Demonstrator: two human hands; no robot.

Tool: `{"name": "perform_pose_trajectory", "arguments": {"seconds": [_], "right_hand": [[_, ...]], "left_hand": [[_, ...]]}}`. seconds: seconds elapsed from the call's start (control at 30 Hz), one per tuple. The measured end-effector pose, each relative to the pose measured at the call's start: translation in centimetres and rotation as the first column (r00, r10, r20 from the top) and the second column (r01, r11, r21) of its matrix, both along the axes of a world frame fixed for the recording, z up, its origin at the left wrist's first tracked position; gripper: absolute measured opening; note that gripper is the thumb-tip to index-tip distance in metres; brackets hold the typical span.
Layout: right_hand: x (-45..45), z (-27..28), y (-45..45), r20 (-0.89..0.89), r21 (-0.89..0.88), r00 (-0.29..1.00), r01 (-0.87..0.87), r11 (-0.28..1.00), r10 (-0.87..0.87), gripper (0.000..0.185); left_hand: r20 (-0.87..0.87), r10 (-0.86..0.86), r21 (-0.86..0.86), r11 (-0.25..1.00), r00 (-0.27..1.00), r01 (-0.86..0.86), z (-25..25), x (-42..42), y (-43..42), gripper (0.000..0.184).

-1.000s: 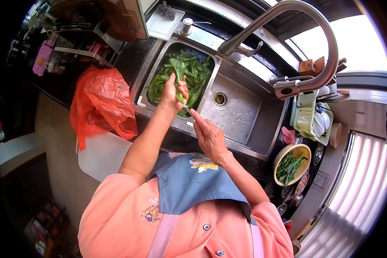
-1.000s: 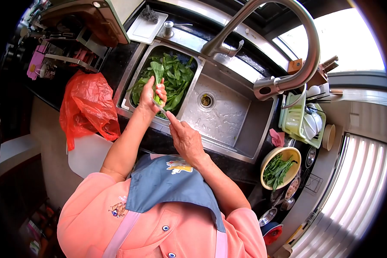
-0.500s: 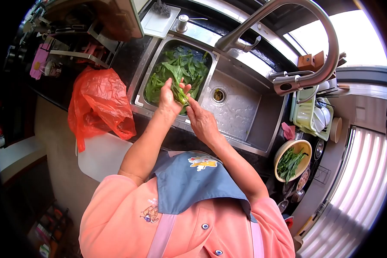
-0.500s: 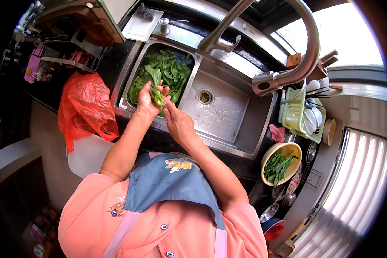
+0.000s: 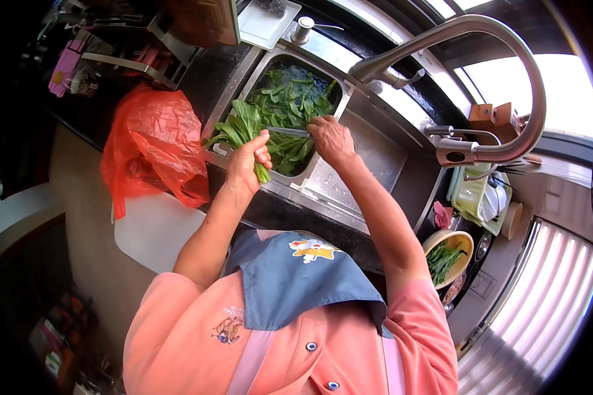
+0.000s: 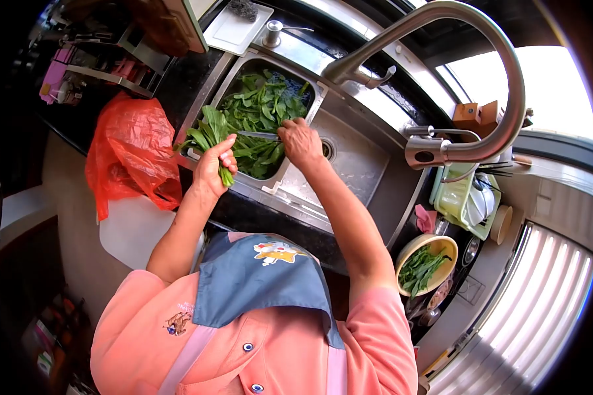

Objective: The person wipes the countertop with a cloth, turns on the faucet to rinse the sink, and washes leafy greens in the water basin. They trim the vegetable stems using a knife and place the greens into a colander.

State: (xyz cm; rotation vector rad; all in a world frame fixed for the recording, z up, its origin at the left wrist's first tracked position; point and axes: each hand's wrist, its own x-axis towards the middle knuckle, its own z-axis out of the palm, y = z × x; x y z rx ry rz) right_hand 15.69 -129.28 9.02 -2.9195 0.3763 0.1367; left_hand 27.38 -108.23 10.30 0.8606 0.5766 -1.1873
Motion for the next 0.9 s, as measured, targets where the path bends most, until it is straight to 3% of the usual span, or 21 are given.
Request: {"name": "perform_pose_trajectory", "arguments": {"seconds": [0.13,0.27,0.4,0.6,0.7,0.83,0.9], "right_hand": [[3.5,-3.2,-2.7,-0.373,-0.119,0.923,-0.151,0.981,0.097,0.021],[5.1,-2.6,-3.1,-0.475,-0.199,0.874,-0.222,0.954,0.104,0.023],[6.1,-1.8,-3.1,-0.588,-0.128,0.786,-0.321,0.938,0.189,0.021],[4.7,-1.0,-4.2,-0.421,-0.018,0.871,-0.286,0.958,0.252,0.018],[3.8,0.7,-3.6,-0.442,0.015,0.841,-0.339,0.941,0.311,0.019],[1.4,0.3,-3.7,-0.232,-0.057,0.913,-0.359,0.932,0.337,0.014],[1.3,1.9,-3.7,-0.339,-0.034,0.912,-0.259,0.965,0.233,0.015]], "left_hand": [[-0.069,0.037,-0.001,0.999,0.997,-0.037,0.8,-0.2,0.7,0.023],[-0.064,0.073,-0.001,0.997,0.995,-0.073,1.5,-0.7,1.5,0.021],[-0.074,0.072,-0.003,0.997,0.995,-0.072,1.7,-0.9,2.2,0.021],[-0.034,0.051,0.021,0.999,0.998,-0.05,2.2,-1.3,2.3,0.021],[-0.034,0.039,0.029,0.999,0.999,-0.038,1.8,-1.5,2.3,0.021],[-0.04,0.043,-0.005,0.999,0.998,-0.043,1.5,-2.1,2.7,0.014],[-0.03,0.034,-0.007,0.999,0.999,-0.034,1.4,-2.2,3.1,0.013]]}}
